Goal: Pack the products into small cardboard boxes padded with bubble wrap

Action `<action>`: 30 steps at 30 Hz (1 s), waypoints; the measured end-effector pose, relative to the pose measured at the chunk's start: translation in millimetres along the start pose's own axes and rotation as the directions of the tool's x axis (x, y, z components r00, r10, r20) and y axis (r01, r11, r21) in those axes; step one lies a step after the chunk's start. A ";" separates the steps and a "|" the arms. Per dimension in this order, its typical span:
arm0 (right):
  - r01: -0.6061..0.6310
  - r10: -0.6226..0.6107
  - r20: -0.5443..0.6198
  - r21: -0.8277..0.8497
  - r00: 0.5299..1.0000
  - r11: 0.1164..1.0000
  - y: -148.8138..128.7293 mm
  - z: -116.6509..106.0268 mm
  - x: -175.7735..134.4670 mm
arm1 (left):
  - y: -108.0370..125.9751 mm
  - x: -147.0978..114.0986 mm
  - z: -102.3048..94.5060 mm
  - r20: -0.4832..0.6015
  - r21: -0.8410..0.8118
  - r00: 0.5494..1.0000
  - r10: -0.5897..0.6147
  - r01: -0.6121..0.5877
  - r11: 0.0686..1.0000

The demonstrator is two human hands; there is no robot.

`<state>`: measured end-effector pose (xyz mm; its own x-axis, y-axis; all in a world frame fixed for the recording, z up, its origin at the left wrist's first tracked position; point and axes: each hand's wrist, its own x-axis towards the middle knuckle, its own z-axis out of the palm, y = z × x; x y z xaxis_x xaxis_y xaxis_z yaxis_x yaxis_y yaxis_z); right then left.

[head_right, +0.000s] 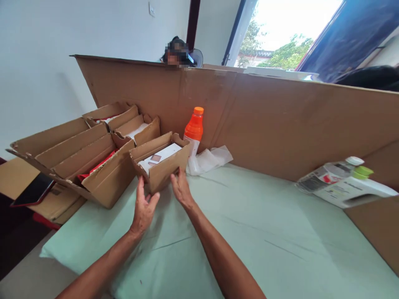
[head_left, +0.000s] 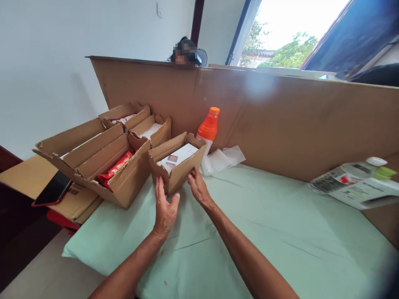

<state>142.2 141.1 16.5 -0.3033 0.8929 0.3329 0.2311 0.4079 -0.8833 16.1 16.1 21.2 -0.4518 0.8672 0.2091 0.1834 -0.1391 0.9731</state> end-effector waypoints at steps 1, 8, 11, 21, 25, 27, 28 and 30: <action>-0.020 0.020 0.008 0.009 1.000 1.000 6.1 6.9 -1.4 | -0.6 6.4 5.3 -0.005 -0.005 1.000 0.013 -0.013 1.000; -0.101 0.102 -0.012 0.081 0.995 0.992 39.6 35.2 34.4 | -18.0 58.3 32.8 -0.055 0.027 0.996 0.072 -0.070 0.997; -0.112 0.113 -0.007 0.099 0.994 0.989 48.5 41.3 43.4 | -31.1 61.4 39.3 -0.055 0.025 0.996 0.065 -0.064 0.998; -0.100 0.102 -0.010 0.103 0.995 0.990 65.9 47.4 55.4 | -45.4 60.8 49.9 0.021 0.038 0.999 0.029 -0.030 0.999; -0.081 0.079 0.022 0.057 0.997 0.995 69.1 47.6 66.5 | -45.9 69.2 52.1 0.038 0.039 0.999 0.026 -0.027 0.999; -0.059 0.059 0.044 0.011 0.997 0.998 67.4 46.4 66.6 | -47.8 70.5 51.1 0.039 0.033 0.999 0.025 -0.026 0.999; -0.044 0.045 0.054 -0.021 0.998 0.999 65.5 44.6 65.1 | -49.2 70.4 49.7 0.042 0.029 0.999 0.023 -0.024 0.999; -0.011 0.016 0.061 -0.085 0.998 0.996 60.5 36.9 59.8 | -52.9 69.2 45.8 0.050 0.016 0.999 0.019 -0.020 1.000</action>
<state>104.0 212.0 -29.2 -0.3553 0.8860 0.2979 0.3120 0.4128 -0.8557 15.1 105.4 -20.1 -0.4038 0.8873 0.2229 0.2060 -0.1492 0.9671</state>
